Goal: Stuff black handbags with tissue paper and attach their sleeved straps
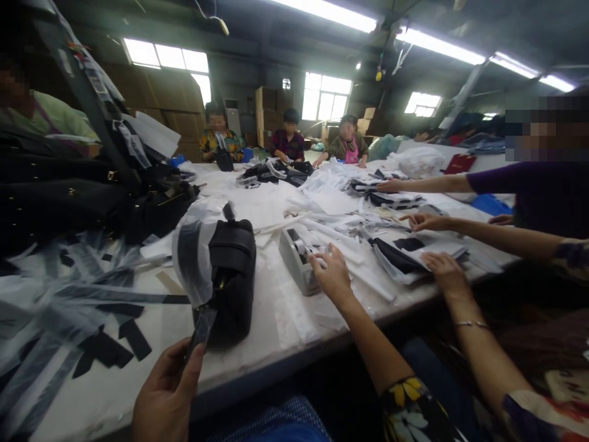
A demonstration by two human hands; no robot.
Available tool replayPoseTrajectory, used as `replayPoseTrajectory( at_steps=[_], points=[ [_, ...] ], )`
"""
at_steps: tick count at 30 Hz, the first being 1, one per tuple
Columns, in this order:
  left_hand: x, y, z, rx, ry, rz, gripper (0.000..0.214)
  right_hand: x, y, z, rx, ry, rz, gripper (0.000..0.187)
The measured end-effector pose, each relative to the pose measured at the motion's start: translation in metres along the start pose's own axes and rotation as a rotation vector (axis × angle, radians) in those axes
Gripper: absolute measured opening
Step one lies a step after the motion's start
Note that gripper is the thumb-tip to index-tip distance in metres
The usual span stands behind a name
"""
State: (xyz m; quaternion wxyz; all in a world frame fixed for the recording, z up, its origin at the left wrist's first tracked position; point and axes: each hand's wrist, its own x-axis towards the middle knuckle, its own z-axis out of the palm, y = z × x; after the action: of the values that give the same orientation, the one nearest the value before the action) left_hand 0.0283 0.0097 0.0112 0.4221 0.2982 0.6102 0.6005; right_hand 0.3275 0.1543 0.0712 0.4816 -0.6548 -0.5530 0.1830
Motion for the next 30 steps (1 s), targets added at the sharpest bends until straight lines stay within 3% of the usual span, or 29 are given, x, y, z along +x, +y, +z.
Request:
replayPoseTrajectory(
  at_steps=[5, 13, 18, 22, 26, 30],
  points=[
    [-0.003, 0.004, 0.004, 0.019, 0.030, -0.025, 0.054, 0.016, 0.017, 0.004, 0.153, -0.151, 0.145, 0.053],
    [-0.005, 0.015, 0.007, 0.040, 0.076, -0.053, 0.055, -0.019, -0.012, -0.027, 0.365, -0.095, 0.151, 0.041],
    [-0.009, 0.017, 0.010, 0.060, 0.106, -0.041, 0.051, -0.036, 0.015, -0.024, 0.439, -0.149, 0.372, 0.050],
    [-0.007, 0.015, 0.004, 0.071, 0.049, -0.061, 0.055, -0.042, 0.034, -0.022, 0.397, -0.129, 0.372, 0.051],
    [-0.004, 0.010, 0.001, 0.055, 0.026, -0.057, 0.055, -0.060, 0.008, -0.023, 0.380, -0.209, 0.288, 0.040],
    [-0.004, 0.005, 0.003, 0.020, 0.003, 0.001, 0.049, -0.090, -0.043, -0.005, 0.453, -0.471, 0.178, 0.029]
  ],
)
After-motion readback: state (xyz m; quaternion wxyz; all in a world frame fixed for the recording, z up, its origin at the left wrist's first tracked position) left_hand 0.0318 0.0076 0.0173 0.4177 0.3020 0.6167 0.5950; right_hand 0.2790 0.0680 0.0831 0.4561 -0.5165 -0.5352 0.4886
